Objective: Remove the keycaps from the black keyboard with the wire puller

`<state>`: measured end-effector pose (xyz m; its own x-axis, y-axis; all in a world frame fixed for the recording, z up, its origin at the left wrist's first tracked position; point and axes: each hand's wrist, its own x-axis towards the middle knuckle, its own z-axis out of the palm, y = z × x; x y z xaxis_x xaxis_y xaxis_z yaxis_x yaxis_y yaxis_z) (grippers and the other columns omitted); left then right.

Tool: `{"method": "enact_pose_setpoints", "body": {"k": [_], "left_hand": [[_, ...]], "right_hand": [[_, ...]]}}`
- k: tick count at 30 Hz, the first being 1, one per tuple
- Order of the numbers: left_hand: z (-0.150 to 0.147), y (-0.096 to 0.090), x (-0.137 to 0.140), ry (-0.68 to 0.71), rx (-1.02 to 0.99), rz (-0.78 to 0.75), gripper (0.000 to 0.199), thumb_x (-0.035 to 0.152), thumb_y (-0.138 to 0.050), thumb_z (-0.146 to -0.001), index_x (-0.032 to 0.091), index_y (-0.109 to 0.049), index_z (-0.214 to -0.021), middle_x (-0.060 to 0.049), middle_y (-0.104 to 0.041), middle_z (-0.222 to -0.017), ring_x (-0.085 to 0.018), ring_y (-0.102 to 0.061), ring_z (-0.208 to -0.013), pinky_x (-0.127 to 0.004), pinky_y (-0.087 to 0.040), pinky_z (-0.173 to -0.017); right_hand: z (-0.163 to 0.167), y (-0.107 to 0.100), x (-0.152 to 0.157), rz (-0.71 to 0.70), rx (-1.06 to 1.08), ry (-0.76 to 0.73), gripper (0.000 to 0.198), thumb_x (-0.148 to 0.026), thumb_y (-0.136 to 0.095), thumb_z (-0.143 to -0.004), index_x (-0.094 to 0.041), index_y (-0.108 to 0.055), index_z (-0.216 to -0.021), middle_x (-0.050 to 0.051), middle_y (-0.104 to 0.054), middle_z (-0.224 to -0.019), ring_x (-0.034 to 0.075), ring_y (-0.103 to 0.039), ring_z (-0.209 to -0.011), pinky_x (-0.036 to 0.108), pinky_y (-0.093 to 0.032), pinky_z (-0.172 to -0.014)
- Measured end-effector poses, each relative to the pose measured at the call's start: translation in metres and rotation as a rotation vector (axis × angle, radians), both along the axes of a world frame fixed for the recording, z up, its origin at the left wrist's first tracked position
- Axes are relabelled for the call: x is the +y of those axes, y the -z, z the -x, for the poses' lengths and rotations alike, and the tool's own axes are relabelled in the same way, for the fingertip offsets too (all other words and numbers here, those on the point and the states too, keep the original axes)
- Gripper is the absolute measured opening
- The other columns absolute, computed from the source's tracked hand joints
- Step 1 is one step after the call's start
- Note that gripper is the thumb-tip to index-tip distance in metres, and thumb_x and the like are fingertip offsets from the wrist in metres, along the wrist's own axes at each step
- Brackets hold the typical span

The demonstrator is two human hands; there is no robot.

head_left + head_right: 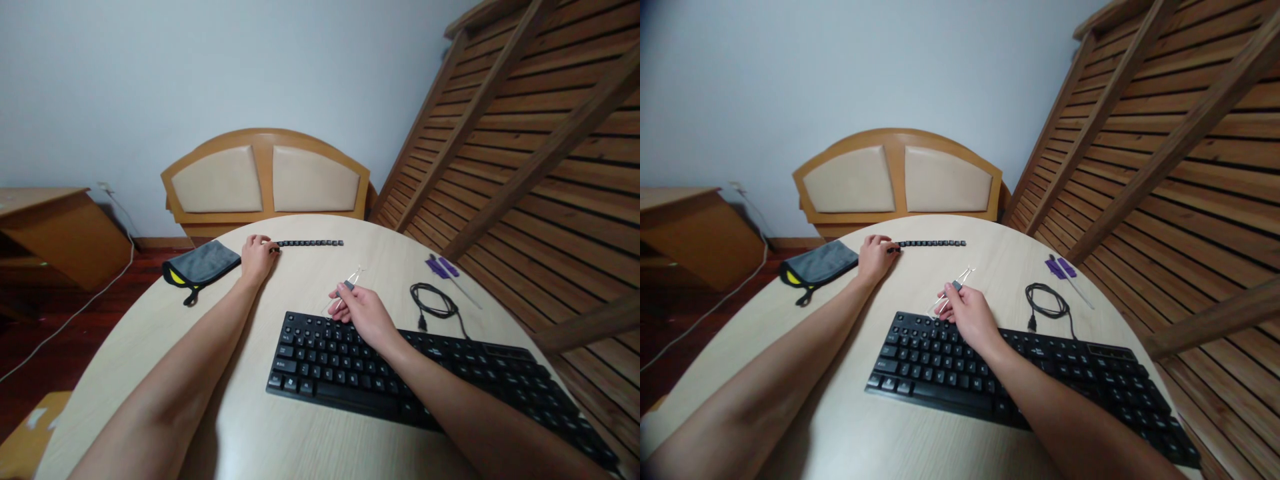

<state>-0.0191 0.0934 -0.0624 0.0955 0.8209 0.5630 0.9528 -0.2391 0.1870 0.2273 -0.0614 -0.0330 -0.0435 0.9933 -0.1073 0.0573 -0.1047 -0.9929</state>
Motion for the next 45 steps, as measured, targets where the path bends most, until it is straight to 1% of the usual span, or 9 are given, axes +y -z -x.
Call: {"method": "enact_pose_setpoints", "body": {"k": [10,23,27,31,36,37,39,41,45], "left_hand": [[0.004,0.007,0.005,-0.026,-0.007,0.02,0.019,0.027,-0.061,-0.087,0.025,-0.076,-0.099,-0.009,-0.062,-0.117,-0.032,-0.043,-0.116,-0.044,-0.043,-0.09],[0.005,0.005,0.007,0.005,-0.061,0.061,0.02,0.023,-0.06,-0.086,0.023,-0.074,-0.1,-0.011,-0.062,-0.116,-0.033,-0.044,-0.115,-0.046,-0.043,-0.093],[0.0,0.001,-0.001,0.071,-0.107,0.06,0.022,0.02,-0.059,-0.086,0.02,-0.072,-0.104,-0.014,-0.059,-0.12,-0.034,-0.042,-0.119,-0.048,-0.041,-0.097],[-0.017,-0.012,-0.017,0.267,-0.147,0.107,0.025,0.024,-0.058,-0.088,0.019,-0.067,-0.111,-0.013,-0.059,-0.122,-0.031,-0.047,-0.117,-0.046,-0.04,-0.099],[-0.048,-0.042,-0.047,0.647,-0.151,0.348,0.025,0.034,-0.057,-0.09,0.019,-0.068,-0.106,-0.005,-0.071,-0.099,-0.016,-0.064,-0.082,-0.026,-0.05,-0.074],[-0.052,-0.048,-0.054,0.736,-0.14,0.426,0.024,0.036,-0.059,-0.089,0.018,-0.069,-0.102,-0.003,-0.072,-0.093,-0.014,-0.064,-0.077,-0.023,-0.049,-0.07],[-0.059,-0.058,-0.068,0.957,-0.116,0.732,0.025,0.033,-0.06,-0.088,0.014,-0.069,-0.101,-0.005,-0.072,-0.089,-0.014,-0.063,-0.076,-0.023,-0.047,-0.069],[-0.062,-0.063,-0.08,0.992,-0.047,0.91,0.023,0.031,-0.064,-0.084,0.013,-0.07,-0.097,-0.003,-0.07,-0.08,-0.014,-0.06,-0.07,-0.022,-0.044,-0.064],[-0.065,-0.066,-0.094,0.948,0.012,1.048,0.019,0.026,-0.071,-0.076,0.014,-0.07,-0.09,0.001,-0.067,-0.074,-0.013,-0.058,-0.067,-0.021,-0.041,-0.061]], "right_hand": [[-0.004,0.005,0.001,-0.053,-0.028,-0.025,0.043,-0.056,-0.055,-0.087,-0.014,-0.065,-0.08,0.006,-0.071,-0.065,0.013,-0.065,-0.055,0.021,-0.045,-0.048],[-0.003,0.003,-0.001,-0.059,-0.071,-0.039,0.039,-0.047,-0.048,-0.092,-0.014,-0.065,-0.082,0.005,-0.07,-0.066,0.013,-0.065,-0.058,0.022,-0.044,-0.051],[-0.002,-0.001,-0.007,-0.123,-0.124,-0.046,0.032,-0.043,-0.05,-0.092,-0.015,-0.064,-0.087,0.004,-0.07,-0.067,0.014,-0.065,-0.06,0.023,-0.045,-0.054],[0.0,-0.003,-0.013,-0.227,-0.143,-0.048,0.026,-0.043,-0.054,-0.09,-0.018,-0.062,-0.091,0.001,-0.068,-0.065,0.015,-0.065,-0.062,0.025,-0.048,-0.058],[-0.002,-0.001,-0.017,-0.293,-0.213,-0.08,0.028,-0.044,-0.051,-0.093,-0.019,-0.062,-0.088,0.001,-0.068,-0.067,0.015,-0.065,-0.064,0.027,-0.05,-0.066],[-0.003,-0.001,-0.018,-0.307,-0.24,-0.089,0.029,-0.044,-0.05,-0.094,-0.019,-0.062,-0.087,0.001,-0.068,-0.068,0.015,-0.065,-0.064,0.027,-0.05,-0.067],[-0.004,-0.002,-0.019,-0.334,-0.297,-0.113,0.029,-0.044,-0.048,-0.095,-0.019,-0.062,-0.086,0.002,-0.068,-0.07,0.015,-0.066,-0.066,0.027,-0.05,-0.067],[-0.004,-0.004,-0.022,-0.36,-0.35,-0.136,0.029,-0.042,-0.047,-0.096,-0.02,-0.063,-0.087,0.002,-0.069,-0.072,0.016,-0.066,-0.068,0.027,-0.049,-0.068],[-0.004,-0.007,-0.025,-0.418,-0.423,-0.147,0.029,-0.04,-0.047,-0.096,-0.021,-0.064,-0.084,0.001,-0.07,-0.074,0.016,-0.066,-0.07,0.027,-0.049,-0.069]]}}
